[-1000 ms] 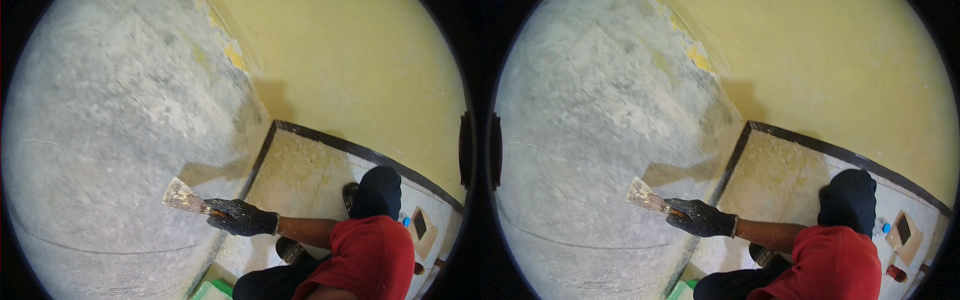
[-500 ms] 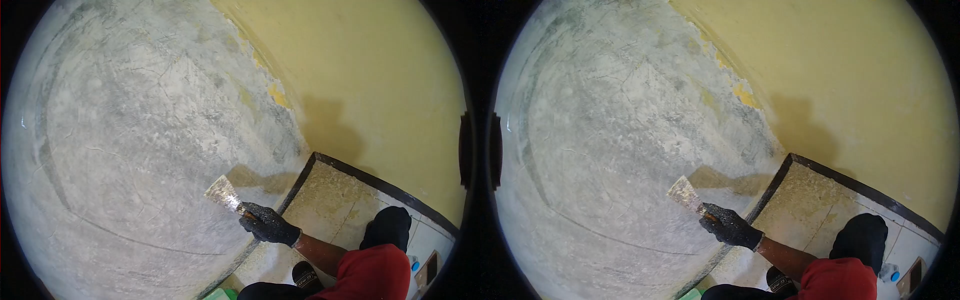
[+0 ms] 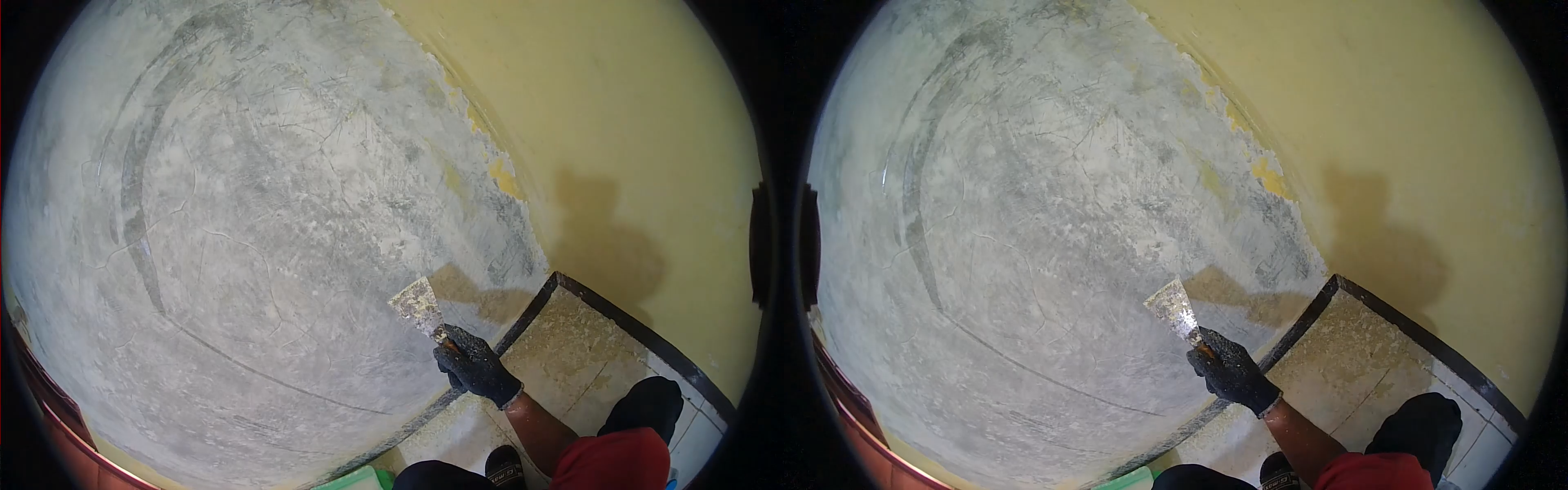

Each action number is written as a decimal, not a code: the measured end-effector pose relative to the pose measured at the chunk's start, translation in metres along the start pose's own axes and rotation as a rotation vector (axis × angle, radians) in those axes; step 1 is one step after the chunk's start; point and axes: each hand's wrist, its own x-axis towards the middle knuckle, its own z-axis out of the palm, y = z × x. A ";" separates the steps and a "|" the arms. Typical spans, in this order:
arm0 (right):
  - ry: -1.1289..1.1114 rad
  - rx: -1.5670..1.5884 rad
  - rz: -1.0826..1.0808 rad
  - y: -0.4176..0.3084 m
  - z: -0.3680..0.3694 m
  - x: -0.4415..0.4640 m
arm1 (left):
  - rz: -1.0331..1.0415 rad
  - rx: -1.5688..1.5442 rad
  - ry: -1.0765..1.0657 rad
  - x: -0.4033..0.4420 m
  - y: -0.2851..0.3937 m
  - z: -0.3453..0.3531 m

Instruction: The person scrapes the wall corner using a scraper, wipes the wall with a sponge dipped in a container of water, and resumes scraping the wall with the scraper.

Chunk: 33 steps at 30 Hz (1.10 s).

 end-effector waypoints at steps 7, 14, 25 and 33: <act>-0.003 0.019 0.047 0.005 0.001 -0.002 | 0.083 -0.076 -0.014 0.014 0.005 -0.044; 0.011 -0.026 0.029 0.006 0.000 0.003 | 0.175 -0.161 -0.008 0.042 0.024 -0.088; 0.037 0.144 -0.005 -0.003 -0.021 -0.001 | 0.566 0.136 0.611 0.105 0.294 -0.187; 0.124 0.268 -0.050 -0.026 -0.066 -0.001 | 1.051 -0.462 1.174 0.166 0.650 -0.196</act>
